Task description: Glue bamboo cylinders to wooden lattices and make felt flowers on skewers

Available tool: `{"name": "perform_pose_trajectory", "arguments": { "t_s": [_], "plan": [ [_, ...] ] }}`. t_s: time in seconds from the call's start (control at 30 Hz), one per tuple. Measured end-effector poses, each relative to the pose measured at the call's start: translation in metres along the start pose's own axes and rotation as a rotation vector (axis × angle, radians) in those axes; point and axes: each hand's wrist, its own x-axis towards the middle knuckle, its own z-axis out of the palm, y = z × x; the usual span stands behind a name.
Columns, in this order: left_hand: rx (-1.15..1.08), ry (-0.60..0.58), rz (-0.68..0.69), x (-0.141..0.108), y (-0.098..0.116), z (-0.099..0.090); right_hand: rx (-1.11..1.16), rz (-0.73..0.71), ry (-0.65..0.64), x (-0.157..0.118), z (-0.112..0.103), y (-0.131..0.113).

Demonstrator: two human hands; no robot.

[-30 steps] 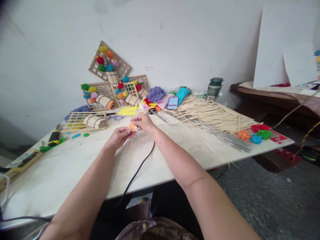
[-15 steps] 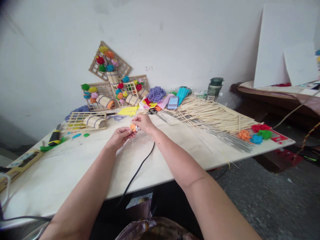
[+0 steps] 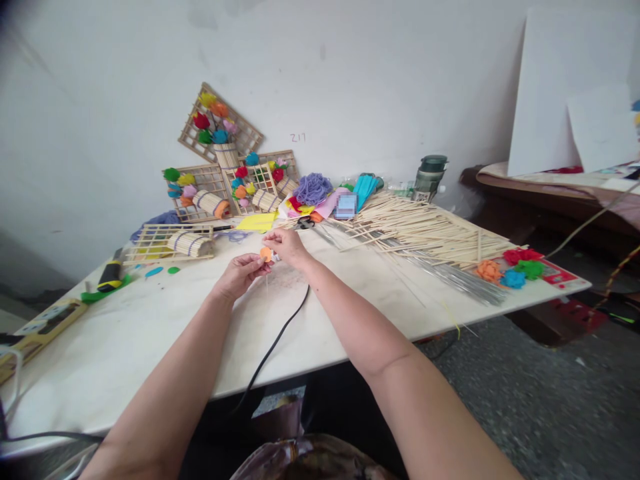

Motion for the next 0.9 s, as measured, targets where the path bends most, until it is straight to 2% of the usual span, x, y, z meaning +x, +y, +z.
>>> {"name": "perform_pose_trajectory", "arguments": {
  "t_s": [0.27, 0.47, 0.6, 0.67, 0.8, 0.9],
  "plan": [
    [-0.086, 0.116, 0.076, 0.001, 0.002, -0.003, 0.042, 0.176, -0.045, -0.001, 0.0, -0.001],
    [-0.181, 0.287, 0.202, 0.006, 0.002, -0.014, 0.089, 0.409, -0.254, -0.01, 0.007, -0.007],
    [-0.243, 0.36, 0.25, 0.008, 0.004, -0.021, 0.169, 0.401, -0.429, -0.015, 0.013, -0.004],
    [-0.279, 0.373, 0.261, 0.008, 0.005, -0.022, 0.184, 0.384, -0.476, -0.017, 0.015, -0.001],
    [-0.297, 0.39, 0.242, 0.008, 0.007, -0.021, 0.129, 0.344, -0.476, -0.018, 0.018, 0.003],
    [-0.26, 0.39, 0.236, 0.009, 0.005, -0.021, 0.078, 0.337, -0.43, -0.018, 0.019, 0.001]
  ]
}}
